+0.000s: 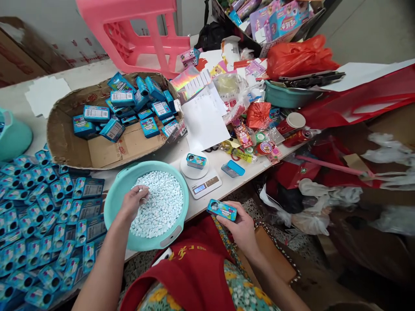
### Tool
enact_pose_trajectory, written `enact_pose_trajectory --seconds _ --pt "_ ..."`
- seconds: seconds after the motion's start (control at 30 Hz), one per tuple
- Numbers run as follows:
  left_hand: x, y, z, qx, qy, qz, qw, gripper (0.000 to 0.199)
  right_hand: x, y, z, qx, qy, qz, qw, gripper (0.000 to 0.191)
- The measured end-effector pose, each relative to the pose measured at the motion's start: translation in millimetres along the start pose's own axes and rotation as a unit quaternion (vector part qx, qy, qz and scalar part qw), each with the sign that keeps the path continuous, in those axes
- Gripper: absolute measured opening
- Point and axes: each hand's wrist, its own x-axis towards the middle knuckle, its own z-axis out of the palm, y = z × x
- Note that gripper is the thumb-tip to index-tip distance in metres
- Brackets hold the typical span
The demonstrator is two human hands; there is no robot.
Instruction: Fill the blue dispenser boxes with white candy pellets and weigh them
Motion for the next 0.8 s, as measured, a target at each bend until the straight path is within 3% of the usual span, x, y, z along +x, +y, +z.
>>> enact_pose_trajectory --seconds 0.1,0.2,0.37,0.5,0.57,0.7,0.73,0.8 --pt "3.0 2.9 11.2 -0.122 -0.014 -0.040 0.992 0.038 4.3 5.0 -5.7 0.001 0.023 -0.002 1.000 0.034" --pt "4.4 11.1 20.7 -0.063 -0.047 -0.035 0.996 0.040 7.9 8.9 -10.1 0.002 0.033 0.002 0.999 0.035" --pt "11.7 44.1 36.3 0.068 -0.068 0.042 0.995 0.030 14.8 14.3 -14.6 0.008 0.046 0.008 0.999 0.037" --pt "20.9 78.0 70.1 0.144 -0.068 0.154 0.975 0.029 23.0 18.4 -13.7 0.005 0.054 0.006 0.999 0.038" --pt "25.1 88.3 95.3 0.272 -0.074 0.234 0.930 0.027 28.3 20.1 -12.1 -0.001 0.056 -0.002 0.998 0.038" --pt "29.1 93.7 138.7 0.557 -0.066 0.310 0.768 0.025 42.1 23.9 -6.8 -0.013 0.067 -0.006 0.998 0.042" --pt "29.3 93.9 145.0 0.591 -0.066 0.317 0.738 0.025 46.6 25.2 -4.7 -0.016 0.072 -0.004 0.997 0.045" --pt "29.4 94.8 151.7 0.623 -0.073 0.323 0.709 0.027 57.4 27.5 1.0 -0.018 0.081 -0.002 0.997 0.050"
